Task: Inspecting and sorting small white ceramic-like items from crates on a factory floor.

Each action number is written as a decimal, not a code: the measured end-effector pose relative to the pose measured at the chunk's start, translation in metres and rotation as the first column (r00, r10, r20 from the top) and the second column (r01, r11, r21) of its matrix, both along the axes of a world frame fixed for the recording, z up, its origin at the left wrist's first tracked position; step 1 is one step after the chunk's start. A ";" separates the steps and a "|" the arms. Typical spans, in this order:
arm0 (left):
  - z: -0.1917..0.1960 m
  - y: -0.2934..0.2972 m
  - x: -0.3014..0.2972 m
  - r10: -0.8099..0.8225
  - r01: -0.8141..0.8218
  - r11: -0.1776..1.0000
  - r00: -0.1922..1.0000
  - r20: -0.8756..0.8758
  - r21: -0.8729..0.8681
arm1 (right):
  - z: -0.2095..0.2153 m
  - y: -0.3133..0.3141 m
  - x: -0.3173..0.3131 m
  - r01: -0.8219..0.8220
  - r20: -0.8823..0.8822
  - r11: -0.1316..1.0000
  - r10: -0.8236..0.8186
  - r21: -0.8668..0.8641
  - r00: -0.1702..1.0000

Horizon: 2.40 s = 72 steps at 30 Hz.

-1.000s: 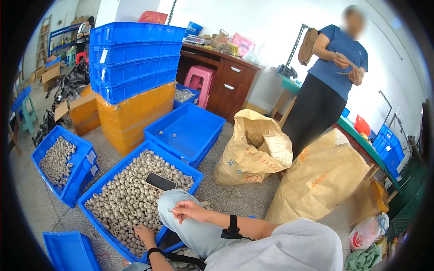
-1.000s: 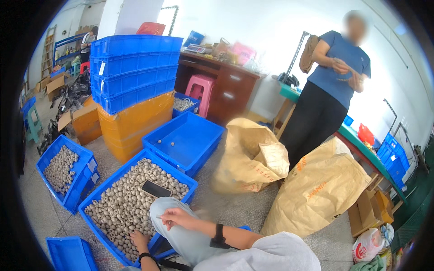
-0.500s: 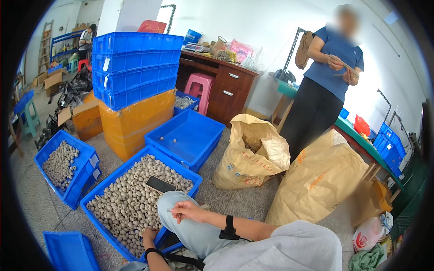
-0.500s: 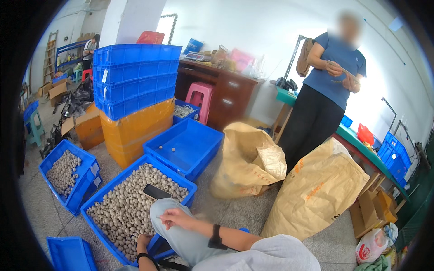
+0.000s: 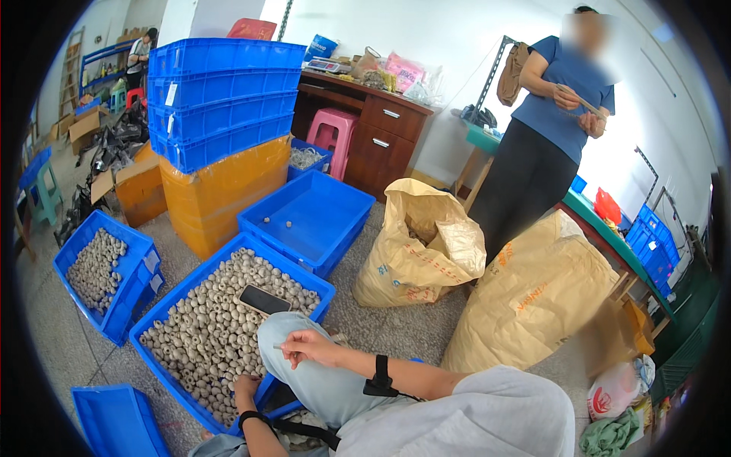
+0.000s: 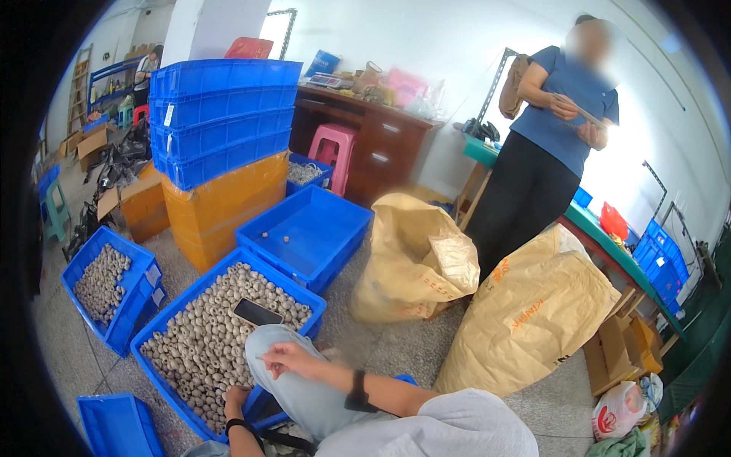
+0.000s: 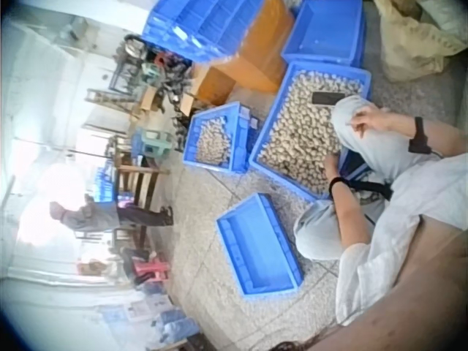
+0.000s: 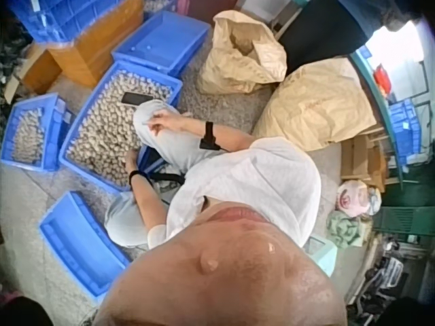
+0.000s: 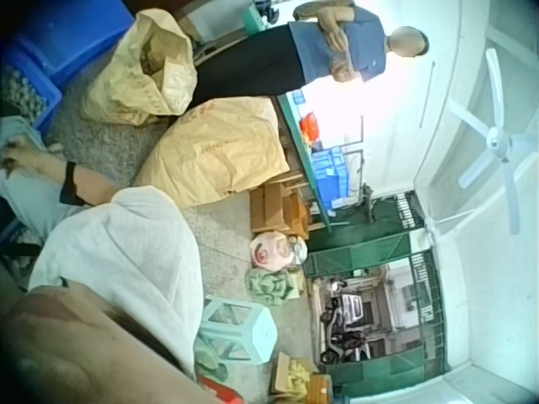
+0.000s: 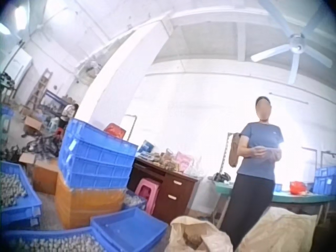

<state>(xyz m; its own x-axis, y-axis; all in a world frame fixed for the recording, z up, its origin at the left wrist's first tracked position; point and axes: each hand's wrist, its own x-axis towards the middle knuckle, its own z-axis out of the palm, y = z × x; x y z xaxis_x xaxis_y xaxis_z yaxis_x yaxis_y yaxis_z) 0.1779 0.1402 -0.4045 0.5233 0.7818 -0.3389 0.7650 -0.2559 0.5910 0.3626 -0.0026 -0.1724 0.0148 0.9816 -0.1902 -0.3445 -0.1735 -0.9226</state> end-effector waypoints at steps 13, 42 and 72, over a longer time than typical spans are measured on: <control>0.008 -0.002 -0.006 0.020 -0.029 0.982 0.999 -0.048 -0.186 | -0.005 0.002 -0.002 -0.008 -0.010 1.000 0.008 -0.006 1.000; 0.046 -0.008 -0.018 0.579 -0.235 0.653 0.767 0.275 -0.720 | 0.004 0.000 -0.005 0.031 0.013 0.999 -0.030 -0.017 0.999; 0.027 -0.008 -0.020 0.621 -0.144 0.642 0.674 0.401 -0.753 | -0.001 0.001 -0.004 0.034 0.027 0.999 -0.035 0.007 0.999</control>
